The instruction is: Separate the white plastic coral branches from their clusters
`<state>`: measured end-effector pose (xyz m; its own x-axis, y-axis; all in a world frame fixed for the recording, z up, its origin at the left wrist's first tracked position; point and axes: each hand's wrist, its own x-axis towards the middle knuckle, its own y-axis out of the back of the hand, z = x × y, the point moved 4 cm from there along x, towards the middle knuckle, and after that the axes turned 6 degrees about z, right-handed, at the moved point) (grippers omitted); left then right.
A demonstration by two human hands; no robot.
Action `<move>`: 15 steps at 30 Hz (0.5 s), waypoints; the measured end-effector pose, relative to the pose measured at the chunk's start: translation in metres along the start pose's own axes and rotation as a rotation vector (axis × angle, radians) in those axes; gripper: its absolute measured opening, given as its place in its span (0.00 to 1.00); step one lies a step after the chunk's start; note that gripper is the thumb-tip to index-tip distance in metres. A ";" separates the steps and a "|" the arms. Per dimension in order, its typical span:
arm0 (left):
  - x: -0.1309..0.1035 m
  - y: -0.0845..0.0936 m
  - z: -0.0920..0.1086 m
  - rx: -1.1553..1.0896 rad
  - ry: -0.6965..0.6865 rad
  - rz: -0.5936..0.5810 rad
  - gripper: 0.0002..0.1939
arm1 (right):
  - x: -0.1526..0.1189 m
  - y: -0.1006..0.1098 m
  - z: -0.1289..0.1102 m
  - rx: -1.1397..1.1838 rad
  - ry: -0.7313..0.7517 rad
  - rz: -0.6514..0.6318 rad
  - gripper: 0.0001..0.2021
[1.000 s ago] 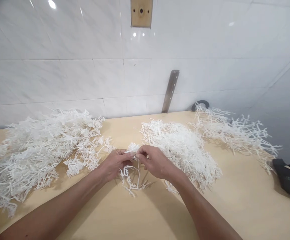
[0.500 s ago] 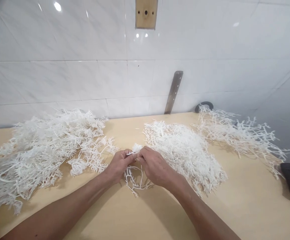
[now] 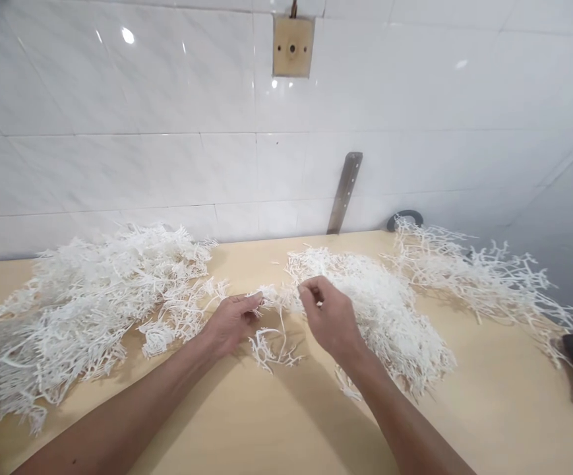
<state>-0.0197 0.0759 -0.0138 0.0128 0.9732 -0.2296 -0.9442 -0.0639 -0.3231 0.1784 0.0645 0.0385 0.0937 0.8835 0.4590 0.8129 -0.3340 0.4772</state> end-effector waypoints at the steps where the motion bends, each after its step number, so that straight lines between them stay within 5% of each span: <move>1: -0.001 -0.001 0.000 -0.008 0.009 -0.031 0.20 | 0.004 0.005 0.010 -0.041 -0.014 0.064 0.12; 6: -0.003 -0.005 -0.008 -0.084 0.149 -0.093 0.17 | 0.019 0.026 0.043 -0.272 -0.082 0.242 0.10; 10: -0.002 -0.006 -0.014 -0.104 0.205 -0.116 0.16 | 0.014 0.031 0.019 -0.292 0.134 0.332 0.10; 15: -0.004 -0.009 -0.013 -0.107 0.201 -0.123 0.16 | -0.009 0.000 -0.020 -0.039 0.330 0.063 0.07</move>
<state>-0.0069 0.0694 -0.0213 0.2006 0.9125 -0.3566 -0.8916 0.0192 -0.4524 0.1660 0.0501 0.0499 -0.0534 0.7085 0.7037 0.7880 -0.4029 0.4655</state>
